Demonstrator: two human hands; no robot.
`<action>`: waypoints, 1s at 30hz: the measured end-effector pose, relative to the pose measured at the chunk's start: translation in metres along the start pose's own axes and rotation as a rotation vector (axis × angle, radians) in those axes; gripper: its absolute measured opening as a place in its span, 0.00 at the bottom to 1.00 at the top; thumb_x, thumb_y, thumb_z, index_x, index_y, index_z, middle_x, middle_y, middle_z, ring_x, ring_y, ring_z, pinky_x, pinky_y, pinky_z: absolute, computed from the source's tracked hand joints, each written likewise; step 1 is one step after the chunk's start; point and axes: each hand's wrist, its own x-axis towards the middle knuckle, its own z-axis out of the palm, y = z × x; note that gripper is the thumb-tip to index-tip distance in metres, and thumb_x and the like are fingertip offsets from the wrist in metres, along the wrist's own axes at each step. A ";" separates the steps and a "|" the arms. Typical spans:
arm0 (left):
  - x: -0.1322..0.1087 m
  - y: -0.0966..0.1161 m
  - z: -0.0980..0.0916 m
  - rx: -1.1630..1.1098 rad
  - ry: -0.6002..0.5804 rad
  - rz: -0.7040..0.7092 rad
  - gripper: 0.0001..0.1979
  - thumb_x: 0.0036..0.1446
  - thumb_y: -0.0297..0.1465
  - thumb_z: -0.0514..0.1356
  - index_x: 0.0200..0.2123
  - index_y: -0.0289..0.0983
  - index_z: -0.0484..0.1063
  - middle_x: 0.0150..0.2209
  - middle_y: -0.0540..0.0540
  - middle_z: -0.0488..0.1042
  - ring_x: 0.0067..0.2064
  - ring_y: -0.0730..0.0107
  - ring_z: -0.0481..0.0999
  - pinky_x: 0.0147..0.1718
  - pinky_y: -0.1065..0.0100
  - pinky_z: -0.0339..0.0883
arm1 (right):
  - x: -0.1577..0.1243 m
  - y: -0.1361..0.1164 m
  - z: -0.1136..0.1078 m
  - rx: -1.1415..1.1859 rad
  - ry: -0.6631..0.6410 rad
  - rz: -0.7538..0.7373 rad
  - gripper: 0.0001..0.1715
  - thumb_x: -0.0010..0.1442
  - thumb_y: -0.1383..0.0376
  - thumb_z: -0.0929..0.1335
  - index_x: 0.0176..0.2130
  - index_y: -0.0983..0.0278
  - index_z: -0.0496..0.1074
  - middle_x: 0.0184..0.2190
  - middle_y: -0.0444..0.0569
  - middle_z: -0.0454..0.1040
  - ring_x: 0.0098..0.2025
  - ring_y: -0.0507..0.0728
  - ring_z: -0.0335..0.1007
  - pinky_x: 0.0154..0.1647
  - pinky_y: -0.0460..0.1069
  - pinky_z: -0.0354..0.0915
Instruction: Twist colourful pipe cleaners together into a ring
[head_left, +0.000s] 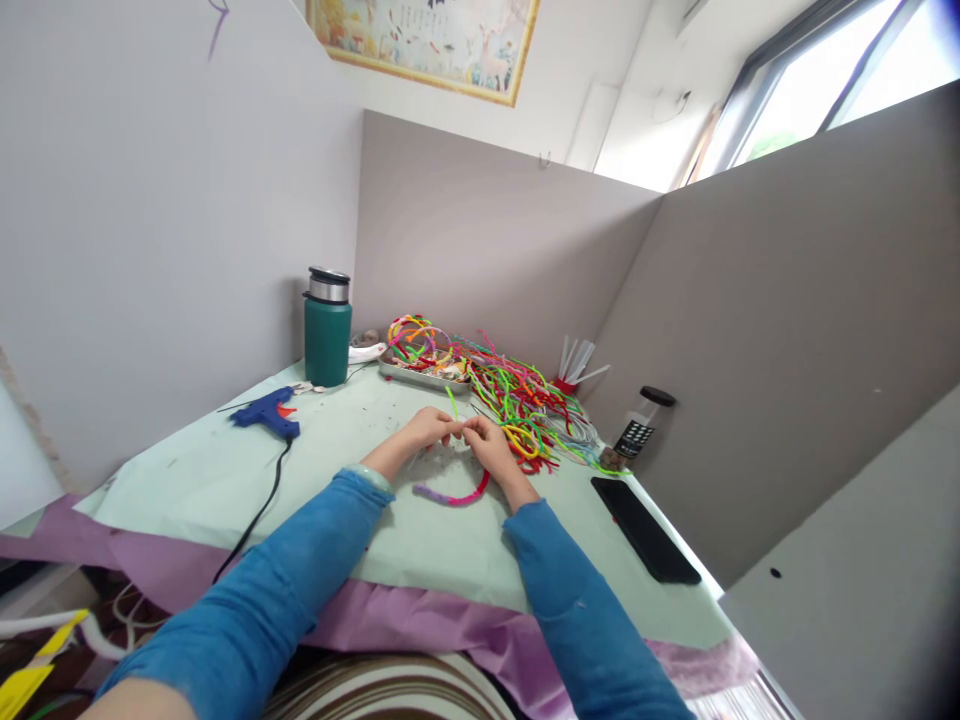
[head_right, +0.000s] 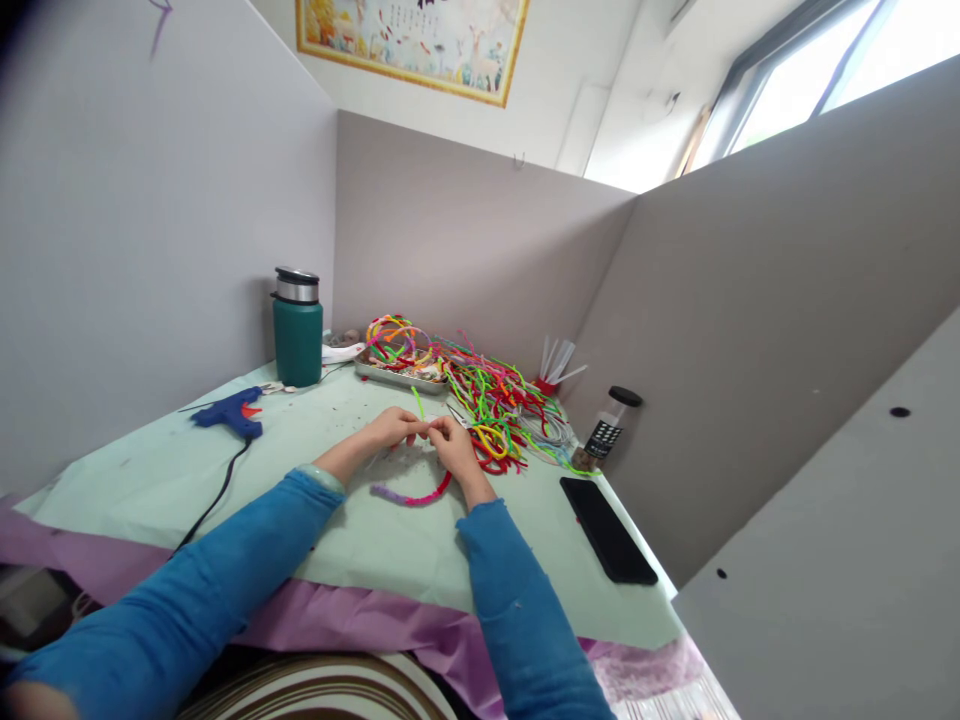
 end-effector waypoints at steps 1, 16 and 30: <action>0.001 -0.001 0.000 -0.018 -0.005 -0.006 0.26 0.45 0.51 0.57 0.26 0.32 0.74 0.15 0.52 0.63 0.16 0.79 0.55 0.15 0.72 0.50 | 0.000 -0.001 0.000 0.003 -0.003 0.000 0.08 0.51 0.62 0.63 0.29 0.64 0.68 0.24 0.42 0.67 0.26 0.51 0.60 0.27 0.45 0.56; 0.005 -0.007 0.003 0.032 0.040 0.104 0.15 0.48 0.39 0.57 0.25 0.31 0.71 0.19 0.50 0.66 0.17 0.79 0.59 0.16 0.75 0.54 | 0.003 0.008 0.002 -0.103 0.030 0.011 0.07 0.50 0.63 0.63 0.29 0.64 0.67 0.25 0.43 0.69 0.28 0.52 0.63 0.30 0.46 0.58; 0.008 -0.011 0.003 0.053 0.034 0.088 0.13 0.47 0.37 0.57 0.28 0.31 0.72 0.17 0.52 0.65 0.16 0.80 0.57 0.16 0.74 0.49 | 0.000 0.005 0.002 -0.097 -0.004 -0.014 0.07 0.51 0.62 0.63 0.28 0.64 0.66 0.25 0.43 0.68 0.27 0.51 0.62 0.29 0.46 0.59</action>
